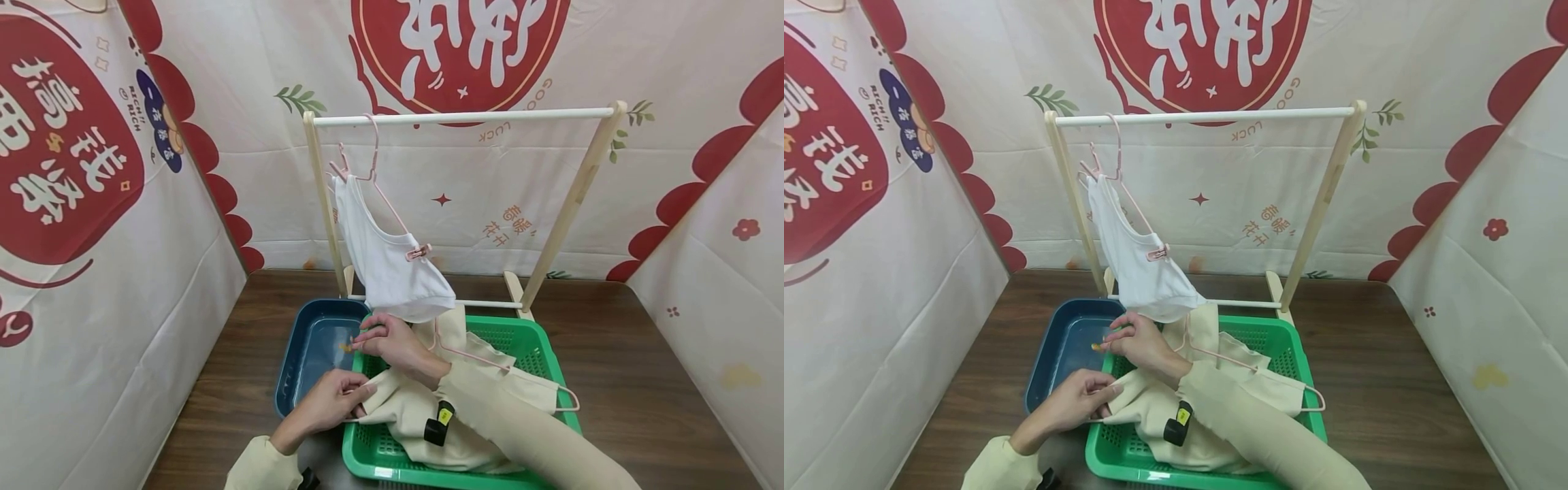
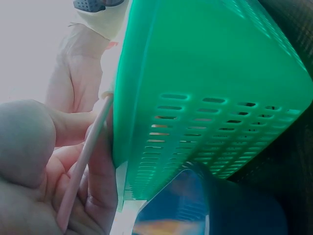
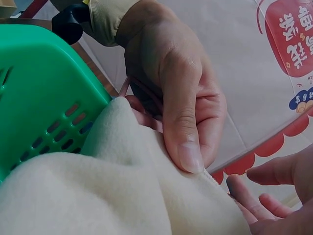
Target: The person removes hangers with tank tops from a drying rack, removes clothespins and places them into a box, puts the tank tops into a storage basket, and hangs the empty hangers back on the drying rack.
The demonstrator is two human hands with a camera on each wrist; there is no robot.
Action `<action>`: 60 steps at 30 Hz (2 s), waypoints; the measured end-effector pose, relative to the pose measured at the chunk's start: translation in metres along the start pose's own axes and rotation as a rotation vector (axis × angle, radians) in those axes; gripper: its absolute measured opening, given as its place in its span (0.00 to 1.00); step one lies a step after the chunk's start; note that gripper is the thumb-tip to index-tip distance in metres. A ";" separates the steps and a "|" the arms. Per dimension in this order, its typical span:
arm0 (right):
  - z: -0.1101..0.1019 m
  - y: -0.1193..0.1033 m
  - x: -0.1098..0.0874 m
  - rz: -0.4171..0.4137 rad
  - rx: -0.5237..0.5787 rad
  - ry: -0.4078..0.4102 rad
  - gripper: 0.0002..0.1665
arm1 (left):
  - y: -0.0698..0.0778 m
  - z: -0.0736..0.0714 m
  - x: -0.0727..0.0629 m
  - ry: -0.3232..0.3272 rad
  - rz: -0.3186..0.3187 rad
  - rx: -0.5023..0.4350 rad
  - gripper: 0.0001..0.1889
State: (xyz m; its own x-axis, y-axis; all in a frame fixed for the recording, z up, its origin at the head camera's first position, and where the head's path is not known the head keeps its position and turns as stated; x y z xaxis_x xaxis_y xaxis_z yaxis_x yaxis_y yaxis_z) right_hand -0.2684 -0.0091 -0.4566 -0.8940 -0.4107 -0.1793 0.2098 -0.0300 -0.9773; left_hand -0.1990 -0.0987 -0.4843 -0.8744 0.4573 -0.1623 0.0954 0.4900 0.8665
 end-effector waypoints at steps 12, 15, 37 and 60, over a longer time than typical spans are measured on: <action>0.002 -0.001 -0.001 -0.020 -0.029 -0.048 0.15 | 0.003 -0.001 0.000 0.011 0.023 0.026 0.13; 0.001 -0.001 -0.002 -0.021 -0.034 -0.056 0.15 | 0.002 -0.001 0.001 0.012 0.024 0.025 0.13; -0.031 -0.022 -0.027 -0.046 -0.098 -0.062 0.17 | 0.002 0.000 0.001 -0.004 0.018 0.011 0.12; -0.085 -0.041 -0.063 -0.199 -0.412 -0.062 0.05 | 0.001 -0.001 -0.001 0.022 0.011 0.018 0.12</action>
State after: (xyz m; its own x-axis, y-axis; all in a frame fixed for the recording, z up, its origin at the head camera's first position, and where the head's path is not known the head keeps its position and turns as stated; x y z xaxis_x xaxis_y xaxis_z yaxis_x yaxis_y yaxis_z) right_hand -0.2542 0.0950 -0.4151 -0.8728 -0.4880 0.0113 -0.1497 0.2455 -0.9578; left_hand -0.1985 -0.0992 -0.4825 -0.8837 0.4459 -0.1425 0.1129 0.4984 0.8596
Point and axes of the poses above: each hand's wrist, its own x-axis towards the middle knuckle, its own z-axis out of the palm, y = z × x, the point moved 9 cm from there along x, towards the middle knuckle, and after that the axes turned 6 degrees about x, right-handed, at the moved point
